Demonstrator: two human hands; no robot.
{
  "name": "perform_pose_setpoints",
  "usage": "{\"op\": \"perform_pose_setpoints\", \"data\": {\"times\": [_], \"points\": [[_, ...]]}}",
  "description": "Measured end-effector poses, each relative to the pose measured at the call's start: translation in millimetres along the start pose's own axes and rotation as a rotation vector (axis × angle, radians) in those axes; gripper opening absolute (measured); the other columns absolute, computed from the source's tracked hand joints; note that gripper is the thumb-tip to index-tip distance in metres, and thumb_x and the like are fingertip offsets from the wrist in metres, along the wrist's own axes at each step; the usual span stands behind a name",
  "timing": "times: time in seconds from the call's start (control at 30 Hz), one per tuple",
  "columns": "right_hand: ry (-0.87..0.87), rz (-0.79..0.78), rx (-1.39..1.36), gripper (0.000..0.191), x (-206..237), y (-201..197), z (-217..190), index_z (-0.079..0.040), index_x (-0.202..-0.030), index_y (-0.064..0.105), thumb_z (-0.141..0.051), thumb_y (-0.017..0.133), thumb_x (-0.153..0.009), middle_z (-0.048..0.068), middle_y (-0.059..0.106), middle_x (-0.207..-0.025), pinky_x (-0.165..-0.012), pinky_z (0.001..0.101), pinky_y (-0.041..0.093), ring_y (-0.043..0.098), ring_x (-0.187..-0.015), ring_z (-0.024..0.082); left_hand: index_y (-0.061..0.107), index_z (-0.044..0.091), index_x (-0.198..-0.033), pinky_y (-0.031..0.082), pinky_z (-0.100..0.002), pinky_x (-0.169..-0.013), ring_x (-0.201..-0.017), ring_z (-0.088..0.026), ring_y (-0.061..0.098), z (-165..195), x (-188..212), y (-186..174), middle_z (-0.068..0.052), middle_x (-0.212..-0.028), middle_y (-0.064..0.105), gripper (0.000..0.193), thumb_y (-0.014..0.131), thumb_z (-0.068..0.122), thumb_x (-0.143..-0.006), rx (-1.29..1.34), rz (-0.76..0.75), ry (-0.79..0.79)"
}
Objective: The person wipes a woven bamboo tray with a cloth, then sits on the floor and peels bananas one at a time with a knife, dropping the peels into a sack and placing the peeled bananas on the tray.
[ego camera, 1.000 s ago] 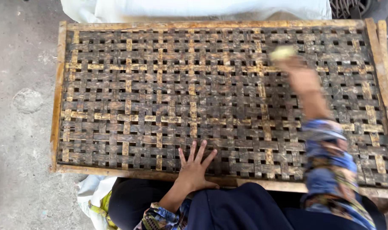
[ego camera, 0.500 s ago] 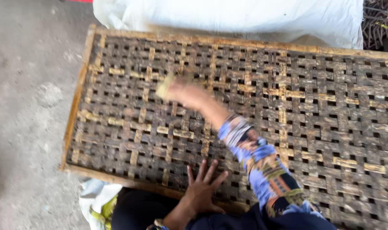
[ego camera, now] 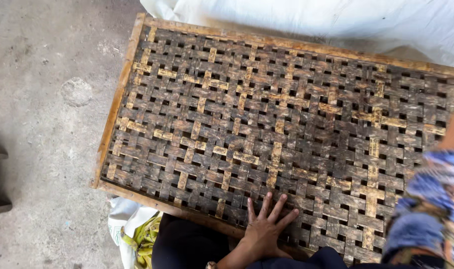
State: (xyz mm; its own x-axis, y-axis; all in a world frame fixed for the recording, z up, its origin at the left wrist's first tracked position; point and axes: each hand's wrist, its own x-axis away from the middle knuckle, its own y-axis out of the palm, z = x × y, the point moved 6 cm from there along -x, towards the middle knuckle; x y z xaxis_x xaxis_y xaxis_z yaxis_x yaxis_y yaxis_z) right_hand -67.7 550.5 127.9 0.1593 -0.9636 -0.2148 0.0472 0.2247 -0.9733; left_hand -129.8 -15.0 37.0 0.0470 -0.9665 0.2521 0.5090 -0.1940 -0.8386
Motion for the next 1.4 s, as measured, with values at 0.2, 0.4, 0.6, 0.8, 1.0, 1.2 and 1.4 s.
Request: {"op": "perform_pose_setpoints", "data": {"times": [0.2,0.4,0.6,0.8,1.0,1.2,1.4], "points": [[-0.782,0.186,-0.269,0.053,88.9,-142.0,-348.5,-0.029,-0.135,0.063,-0.008,0.064,-0.086,0.005,0.051,-0.152,-0.113,0.0488,0.032,0.045,-0.137,0.03,0.028,0.041,-0.166,-0.007,-0.089,-0.102,-0.157,-0.048,-0.008,-11.0,-4.0,34.2,-0.01,-0.177,0.002,0.098,0.076,0.063,-0.084,0.047,0.055,-0.008],[-1.299,0.307,-0.205,0.057,196.4,-169.1,-470.3,-0.024,-0.134,0.062,-0.005,0.071,-0.08,0.003,0.052,-0.149,-0.117,0.0412,0.031,0.043,-0.139,0.026,0.033,0.042,-0.154,-0.007,-0.092,-0.098,-0.157,-0.047,-0.008,-22.0,-20.5,59.2,-0.008,-0.176,0.001,0.059,0.06,0.035,-0.103,0.033,-0.018,-0.06],[-1.275,0.279,-0.176,0.069,123.0,-95.5,-326.5,-0.032,-0.136,0.067,0.007,0.069,-0.08,-0.006,0.053,-0.156,-0.125,0.0316,0.031,0.044,-0.146,0.019,0.023,0.044,-0.164,-0.006,-0.09,-0.1,-0.156,-0.047,-0.008,-12.3,-17.7,36.2,-0.005,-0.175,-0.002,0.08,0.062,0.027,-0.097,0.103,-0.089,-0.082],[-0.883,0.219,-0.208,0.055,28.2,8.3,-33.7,-0.019,-0.146,0.065,0.005,0.057,-0.096,0.006,0.058,-0.154,-0.122,0.0386,0.044,0.047,-0.15,0.025,0.014,0.042,-0.163,-0.006,-0.088,-0.107,-0.157,-0.046,-0.01,7.8,-13.4,-5.8,-0.007,-0.173,-0.007,0.112,0.076,0.07,-0.074,0.052,-0.312,-0.196],[0.168,-0.064,0.132,0.066,-57.7,52.0,230.0,-0.015,-0.155,0.057,-0.002,0.06,-0.09,0.016,0.053,-0.153,-0.095,0.0506,0.045,0.048,-0.136,0.038,0.007,0.045,-0.163,-0.004,-0.085,-0.111,-0.16,-0.044,-0.01,19.7,-23.8,-6.3,-0.004,-0.174,-0.011,0.123,0.071,0.085,-0.066,-0.155,-0.554,-0.347],[-0.26,0.561,0.144,0.07,-89.4,-20.3,120.4,0.001,-0.158,0.042,-0.022,0.062,-0.095,0.024,0.047,-0.156,-0.114,0.0637,0.024,0.037,-0.141,0.044,0.01,0.051,-0.162,-0.002,-0.083,-0.11,-0.159,-0.039,-0.004,-17.9,-22.6,62.9,-0.002,-0.173,-0.007,0.078,0.054,0.057,-0.097,-0.478,-0.473,-0.402],[-0.717,-0.004,-0.177,0.064,-60.1,23.4,84.9,-0.015,-0.147,0.05,0.015,0.053,-0.091,0.011,0.047,-0.156,-0.111,0.0443,0.048,0.055,-0.136,0.032,0.031,0.048,-0.155,0.012,-0.083,-0.114,-0.155,-0.035,0.023,-19.6,-26.3,67.6,-0.005,-0.17,0.022,0.057,0.041,0.032,-0.101,-0.797,0.555,-0.009]]}}
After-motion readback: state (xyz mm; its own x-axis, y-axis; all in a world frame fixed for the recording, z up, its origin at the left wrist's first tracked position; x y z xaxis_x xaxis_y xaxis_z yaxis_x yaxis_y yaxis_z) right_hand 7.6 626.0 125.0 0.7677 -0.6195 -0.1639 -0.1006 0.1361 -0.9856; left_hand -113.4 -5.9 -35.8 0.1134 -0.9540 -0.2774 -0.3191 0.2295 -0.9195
